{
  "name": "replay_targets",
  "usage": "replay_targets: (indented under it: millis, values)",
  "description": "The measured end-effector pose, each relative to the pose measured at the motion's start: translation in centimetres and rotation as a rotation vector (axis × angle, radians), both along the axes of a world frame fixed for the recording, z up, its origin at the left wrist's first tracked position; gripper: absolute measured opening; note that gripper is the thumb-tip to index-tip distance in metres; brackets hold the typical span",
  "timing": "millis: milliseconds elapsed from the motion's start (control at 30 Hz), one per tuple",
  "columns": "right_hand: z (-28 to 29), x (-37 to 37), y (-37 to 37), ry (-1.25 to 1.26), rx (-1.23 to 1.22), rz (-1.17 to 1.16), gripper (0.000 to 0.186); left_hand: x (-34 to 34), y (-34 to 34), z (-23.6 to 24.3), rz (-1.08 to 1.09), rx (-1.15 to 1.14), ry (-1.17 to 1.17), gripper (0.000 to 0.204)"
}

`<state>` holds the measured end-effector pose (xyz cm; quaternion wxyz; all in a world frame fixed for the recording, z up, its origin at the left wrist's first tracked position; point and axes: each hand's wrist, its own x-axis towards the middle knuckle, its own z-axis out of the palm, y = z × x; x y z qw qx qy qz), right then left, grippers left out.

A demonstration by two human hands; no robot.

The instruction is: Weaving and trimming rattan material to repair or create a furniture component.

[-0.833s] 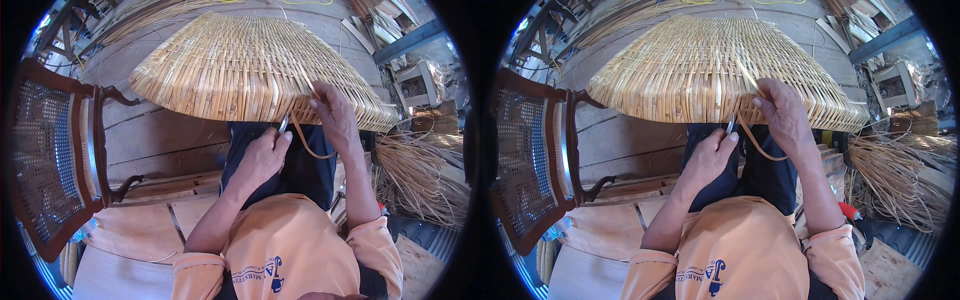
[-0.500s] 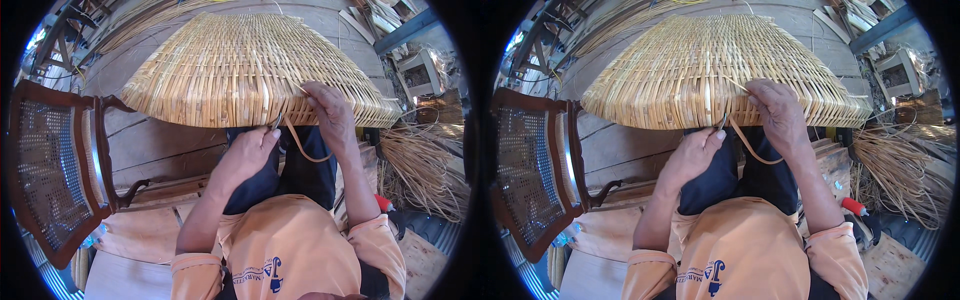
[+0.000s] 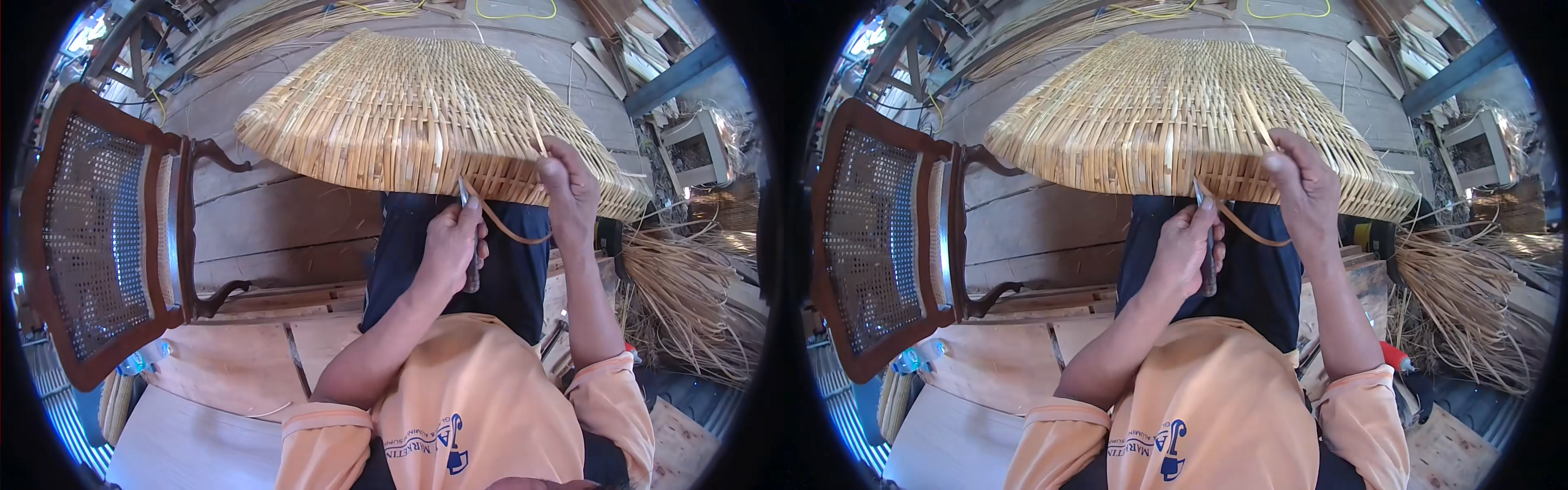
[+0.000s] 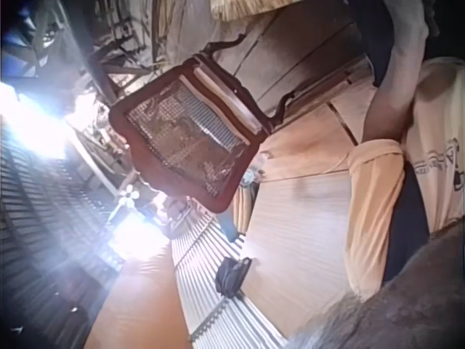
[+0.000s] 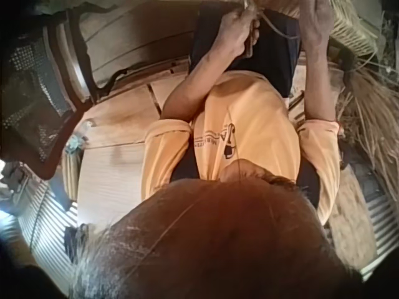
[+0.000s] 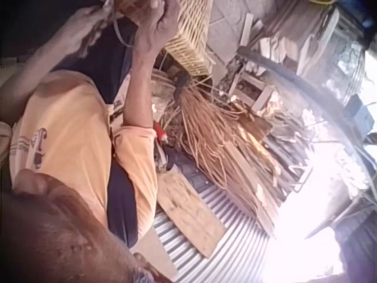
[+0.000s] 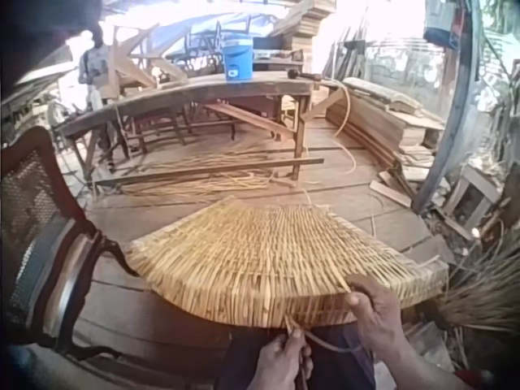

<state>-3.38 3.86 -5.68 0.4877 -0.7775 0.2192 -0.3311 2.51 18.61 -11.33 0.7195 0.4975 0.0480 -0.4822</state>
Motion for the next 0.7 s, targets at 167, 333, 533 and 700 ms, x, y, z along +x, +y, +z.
replay_targets:
  millis: [167,333,533,700]
  values:
    - [1.3,-0.6,-0.5,0.339,0.048,0.107,0.024,-1.0,-1.1,-0.3,0.092,-0.001,-0.038,0.030]
    - [1.9,-0.2,-1.0,0.475,-0.368,0.373,0.016,-0.8,-0.8,-1.0,0.136,0.029,-0.048,0.029]
    - [2.0,0.3,-0.6,0.590,-0.469,0.391,0.020,-1.6,-2.5,-2.5,0.269,-0.124,-0.129,0.035]
    - [1.9,1.3,0.2,0.661,-0.529,0.338,0.019,-1.2,-2.4,-3.7,0.278,-0.220,0.004,0.039]
